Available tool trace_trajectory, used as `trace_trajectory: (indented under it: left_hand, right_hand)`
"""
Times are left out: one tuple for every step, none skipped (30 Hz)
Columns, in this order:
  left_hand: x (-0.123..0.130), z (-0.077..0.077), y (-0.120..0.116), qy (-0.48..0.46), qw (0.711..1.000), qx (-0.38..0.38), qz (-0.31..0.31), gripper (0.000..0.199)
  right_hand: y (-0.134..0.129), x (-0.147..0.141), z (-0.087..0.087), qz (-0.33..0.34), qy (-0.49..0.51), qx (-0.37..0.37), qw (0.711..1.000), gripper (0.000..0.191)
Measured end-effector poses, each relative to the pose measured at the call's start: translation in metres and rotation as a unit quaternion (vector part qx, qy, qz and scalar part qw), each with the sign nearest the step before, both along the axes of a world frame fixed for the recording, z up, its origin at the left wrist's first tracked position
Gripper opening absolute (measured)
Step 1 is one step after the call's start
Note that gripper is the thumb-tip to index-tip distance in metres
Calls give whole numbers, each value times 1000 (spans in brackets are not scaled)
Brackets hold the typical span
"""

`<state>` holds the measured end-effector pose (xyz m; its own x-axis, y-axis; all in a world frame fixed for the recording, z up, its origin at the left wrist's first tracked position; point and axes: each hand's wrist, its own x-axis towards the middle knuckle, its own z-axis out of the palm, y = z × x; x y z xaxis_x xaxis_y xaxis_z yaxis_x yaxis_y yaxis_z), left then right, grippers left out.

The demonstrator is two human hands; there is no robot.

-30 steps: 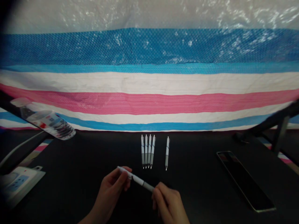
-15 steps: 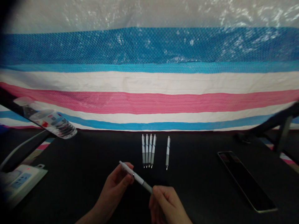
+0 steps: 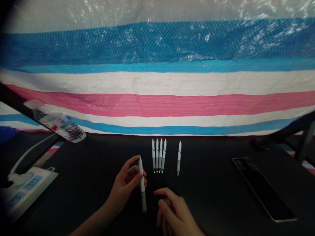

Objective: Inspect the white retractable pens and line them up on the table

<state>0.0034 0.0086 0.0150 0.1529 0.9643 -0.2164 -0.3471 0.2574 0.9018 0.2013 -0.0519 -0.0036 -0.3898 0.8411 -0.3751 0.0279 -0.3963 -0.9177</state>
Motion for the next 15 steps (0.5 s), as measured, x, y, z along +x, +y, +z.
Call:
trace_trajectory:
  left_hand:
    - [0,0,0,1,1000,-2,-4,58]
    - [1,0,0,2,1000,-4,-7,54]
    - [1,0,1,3,1000,-6,-9,52]
    - [1,-1,0,4,1000,-6,-9,51]
    - [2,-1,0,4,1000,-5,-10,51]
    - [2,0,0,4,1000,-3,-10,52]
    - [2,0,0,3,1000,-1,-9,54]
    - [2,0,0,1,1000,1,-8,56]
    - [2,0,0,0,1000,2,-8,56]
    - [2,-1,0,-2,1000,1,-7,56]
    - [2,-1,0,-2,1000,0,-6,55]
    - [2,-1,0,-2,1000,-1,-5,53]
    - [2,-1,0,-1,1000,-2,-4,52]
    - [2,-1,1,0,1000,-2,-1,52]
    - [2,-1,1,1,1000,-1,4,54]
  right_hand:
    - [0,0,0,1,-2,2,1000,55]
    - [-1,0,0,2,-4,4,1000,54]
    - [-1,0,-1,3,-5,7,1000,53]
    - [-1,0,-1,3,-5,9,1000,52]
    - [-1,0,-1,5,-5,11,1000,52]
    - [-1,0,-2,7,-4,12,1000,52]
    - [-1,0,-2,8,-4,12,1000,52]
    - [-1,0,-3,9,-5,12,1000,52]
    - [-1,0,-3,11,-5,11,1000,53]
    - [-1,0,-3,12,-6,11,1000,53]
    - [-1,0,-3,12,-7,13,1000,53]
    - [-1,0,-3,11,-8,16,1000,53]
    - [-1,0,-3,10,-10,19,1000,53]
    - [0,0,-3,10,-11,22,1000,54]
    - [0,-1,-2,9,-12,23,1000,55]
